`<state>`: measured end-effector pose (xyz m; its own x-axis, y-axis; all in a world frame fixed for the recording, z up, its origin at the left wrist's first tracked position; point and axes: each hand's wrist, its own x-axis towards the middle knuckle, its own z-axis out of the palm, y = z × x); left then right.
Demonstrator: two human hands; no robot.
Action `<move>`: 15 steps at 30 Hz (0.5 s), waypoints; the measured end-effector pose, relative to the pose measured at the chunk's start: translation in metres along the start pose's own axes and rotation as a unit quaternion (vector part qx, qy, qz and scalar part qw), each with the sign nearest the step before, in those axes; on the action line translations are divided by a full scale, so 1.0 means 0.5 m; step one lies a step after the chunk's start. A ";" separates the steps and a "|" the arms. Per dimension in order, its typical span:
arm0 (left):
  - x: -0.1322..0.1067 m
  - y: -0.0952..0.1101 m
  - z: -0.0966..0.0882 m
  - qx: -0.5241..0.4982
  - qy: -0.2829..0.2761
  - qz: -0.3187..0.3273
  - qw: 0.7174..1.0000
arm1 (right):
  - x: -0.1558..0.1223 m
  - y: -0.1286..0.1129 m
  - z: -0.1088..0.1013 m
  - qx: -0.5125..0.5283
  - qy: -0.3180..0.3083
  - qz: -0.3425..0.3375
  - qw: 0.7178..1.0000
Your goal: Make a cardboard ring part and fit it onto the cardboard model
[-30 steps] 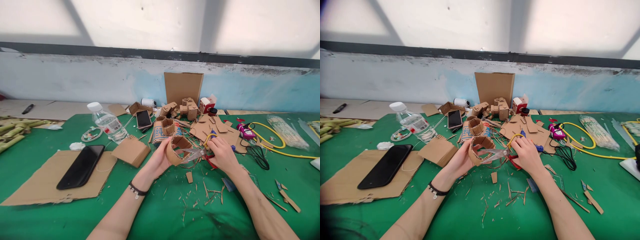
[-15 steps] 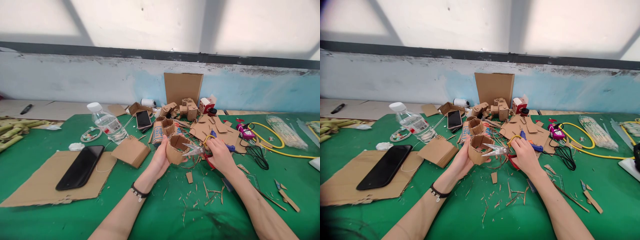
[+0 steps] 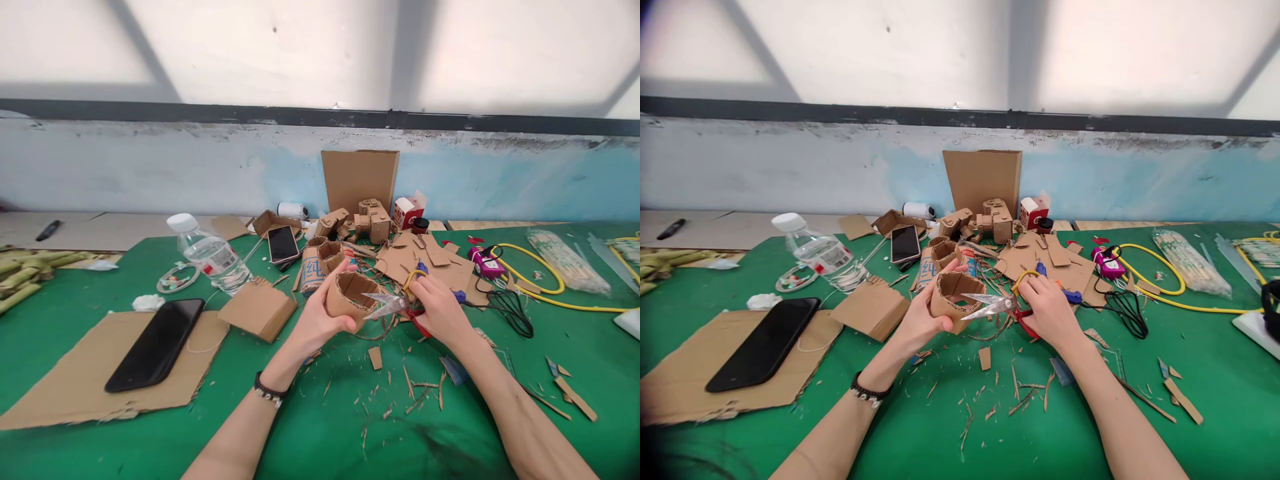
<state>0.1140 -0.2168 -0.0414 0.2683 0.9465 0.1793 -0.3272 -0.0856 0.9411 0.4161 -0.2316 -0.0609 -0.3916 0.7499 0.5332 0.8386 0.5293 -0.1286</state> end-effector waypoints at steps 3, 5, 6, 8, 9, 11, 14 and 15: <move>-0.005 -0.005 0.006 0.019 -0.032 0.000 0.999 | 0.001 -0.002 -0.001 -0.003 0.003 0.000 1.000; -0.010 -0.007 0.010 0.039 -0.059 -0.003 0.998 | 0.002 -0.002 -0.004 -0.004 0.001 0.000 1.000; -0.012 -0.007 0.012 0.050 -0.067 -0.005 0.996 | 0.003 -0.002 -0.006 -0.006 -0.002 0.001 1.000; -0.016 -0.004 0.014 0.075 -0.076 -0.009 0.994 | 0.003 -0.002 -0.008 -0.008 -0.008 0.000 1.000; -0.017 -0.001 0.015 0.088 -0.078 -0.010 0.993 | 0.003 -0.003 -0.008 -0.010 -0.012 -0.001 1.000; -0.017 0.005 0.016 0.114 -0.077 -0.004 0.990 | 0.003 -0.002 -0.005 -0.012 -0.017 -0.004 1.000; -0.015 0.011 0.018 0.143 -0.072 0.000 0.987 | 0.002 0.002 0.002 -0.017 -0.012 -0.006 1.000; -0.014 0.012 0.019 0.148 -0.064 0.003 0.987 | 0.002 0.004 0.005 -0.022 -0.006 -0.005 1.000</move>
<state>0.1189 -0.2270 -0.0343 0.3850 0.9007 0.2013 -0.0546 -0.1955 0.9792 0.4161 -0.2287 -0.0627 -0.4044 0.7495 0.5241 0.8501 0.5194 -0.0867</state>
